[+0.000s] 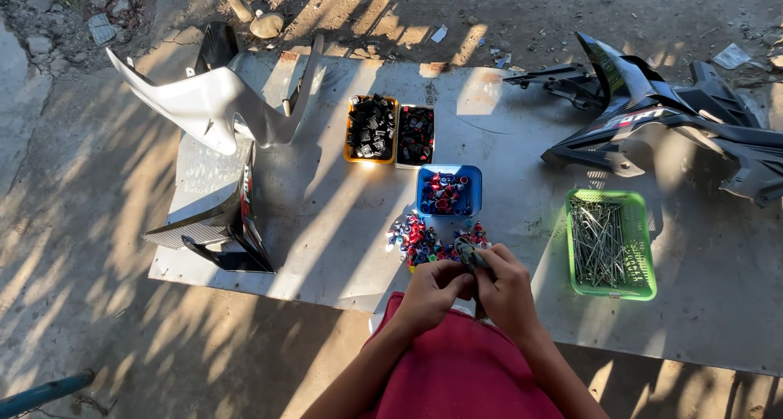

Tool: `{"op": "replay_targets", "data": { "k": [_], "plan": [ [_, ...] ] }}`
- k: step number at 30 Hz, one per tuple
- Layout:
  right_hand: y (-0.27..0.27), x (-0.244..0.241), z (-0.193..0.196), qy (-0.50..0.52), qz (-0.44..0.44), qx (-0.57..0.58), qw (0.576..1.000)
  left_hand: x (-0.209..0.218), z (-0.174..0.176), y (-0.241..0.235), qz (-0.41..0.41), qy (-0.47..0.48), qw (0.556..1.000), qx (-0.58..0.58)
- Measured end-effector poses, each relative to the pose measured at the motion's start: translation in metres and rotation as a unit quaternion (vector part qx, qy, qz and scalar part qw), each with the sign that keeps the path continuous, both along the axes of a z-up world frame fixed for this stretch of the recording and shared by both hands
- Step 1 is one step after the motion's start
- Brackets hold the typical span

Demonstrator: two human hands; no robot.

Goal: The person stands at a table outdoors and repeatedly picks up small plastic bottle caps from a pile, wipes them with a cloth, and places them into a blue container. The person also briefly handles a black plastic part from a yellow container before returning to cleaning the bottle caps.

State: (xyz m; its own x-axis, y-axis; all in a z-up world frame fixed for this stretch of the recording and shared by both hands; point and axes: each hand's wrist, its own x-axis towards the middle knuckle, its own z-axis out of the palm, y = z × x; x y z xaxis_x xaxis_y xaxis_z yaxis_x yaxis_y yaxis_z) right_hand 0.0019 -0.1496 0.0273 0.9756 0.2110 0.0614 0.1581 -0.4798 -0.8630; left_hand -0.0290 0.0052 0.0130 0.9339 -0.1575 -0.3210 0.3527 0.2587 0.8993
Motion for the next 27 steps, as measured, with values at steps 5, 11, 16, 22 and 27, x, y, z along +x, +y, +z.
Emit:
{"op": "replay_targets", "data": {
  "k": [5,11,16,22,27],
  "plan": [
    [0.005,-0.005,-0.006,-0.006,0.067,-0.027,0.997,0.001,-0.028,0.000,0.100,0.027,0.994,-0.040],
    [0.012,-0.007,-0.001,-0.044,0.028,-0.001,0.999,-0.001,-0.019,-0.002,0.113,0.021,0.991,-0.072],
    [0.012,-0.004,0.006,0.005,-0.015,0.061,0.998,0.006,-0.020,-0.005,0.110,-0.015,0.994,-0.002],
    [0.012,-0.001,0.002,-0.095,-0.007,-0.006,0.995,0.011,-0.028,-0.011,0.141,0.001,0.990,-0.012],
    [0.000,-0.003,-0.031,0.166,-0.044,0.166,0.971,0.011,-0.017,-0.014,0.163,0.011,0.987,-0.009]
  ]
}}
